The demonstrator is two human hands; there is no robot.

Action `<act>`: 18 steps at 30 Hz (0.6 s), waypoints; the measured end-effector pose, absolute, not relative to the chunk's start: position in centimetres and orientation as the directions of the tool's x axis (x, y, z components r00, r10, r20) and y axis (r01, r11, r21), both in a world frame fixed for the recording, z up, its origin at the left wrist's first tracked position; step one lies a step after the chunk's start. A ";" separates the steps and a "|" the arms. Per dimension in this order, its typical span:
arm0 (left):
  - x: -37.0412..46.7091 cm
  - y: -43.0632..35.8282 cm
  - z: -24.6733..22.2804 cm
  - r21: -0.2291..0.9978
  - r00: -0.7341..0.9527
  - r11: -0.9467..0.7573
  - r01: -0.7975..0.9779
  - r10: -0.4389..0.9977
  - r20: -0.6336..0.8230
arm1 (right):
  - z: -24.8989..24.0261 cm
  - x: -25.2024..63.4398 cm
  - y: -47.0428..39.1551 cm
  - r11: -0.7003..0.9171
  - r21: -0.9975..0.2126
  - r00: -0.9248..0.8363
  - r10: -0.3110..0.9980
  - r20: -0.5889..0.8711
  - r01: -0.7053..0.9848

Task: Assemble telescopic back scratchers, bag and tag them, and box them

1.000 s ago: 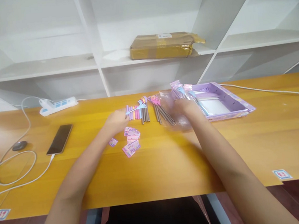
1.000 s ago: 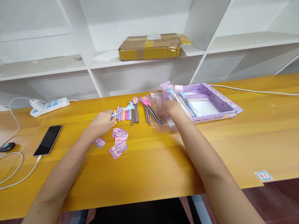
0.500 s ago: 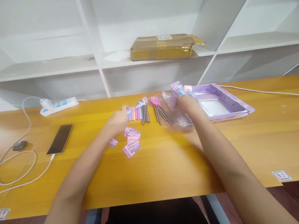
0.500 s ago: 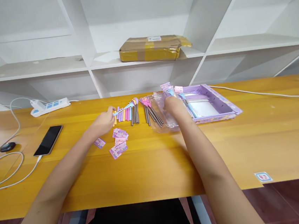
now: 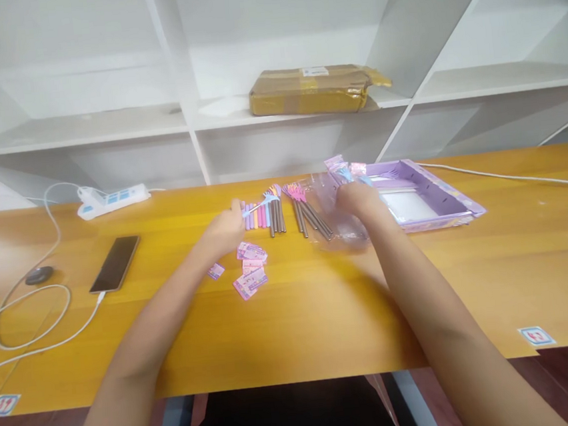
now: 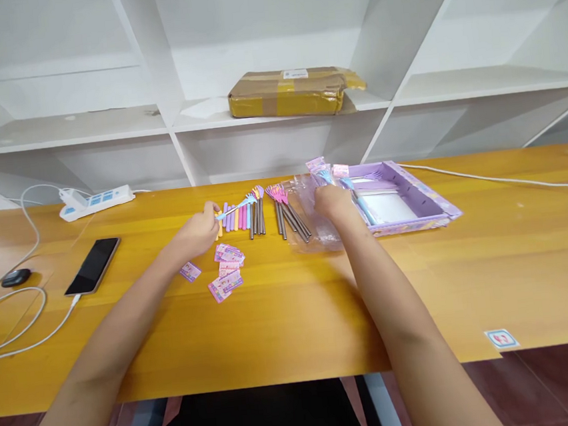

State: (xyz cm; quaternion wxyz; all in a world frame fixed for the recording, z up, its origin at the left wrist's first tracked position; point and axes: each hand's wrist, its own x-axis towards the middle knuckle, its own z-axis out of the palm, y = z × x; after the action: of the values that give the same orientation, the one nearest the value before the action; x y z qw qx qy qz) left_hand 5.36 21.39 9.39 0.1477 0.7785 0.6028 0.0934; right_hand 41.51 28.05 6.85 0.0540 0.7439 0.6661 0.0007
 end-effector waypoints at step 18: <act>7.9 19.0 10.4 0.790 0.626 -0.423 0.444 0.777 0.064 | 13.6 31.9 17.8 0.565 -0.165 -0.344 0.682 0.646 0.808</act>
State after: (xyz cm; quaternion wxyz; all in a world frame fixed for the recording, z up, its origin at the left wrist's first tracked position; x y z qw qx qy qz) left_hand 7.85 19.04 10.37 0.3854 0.8152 0.3744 0.2161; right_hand 31.91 17.77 13.64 -0.3446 0.4572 0.8147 0.0919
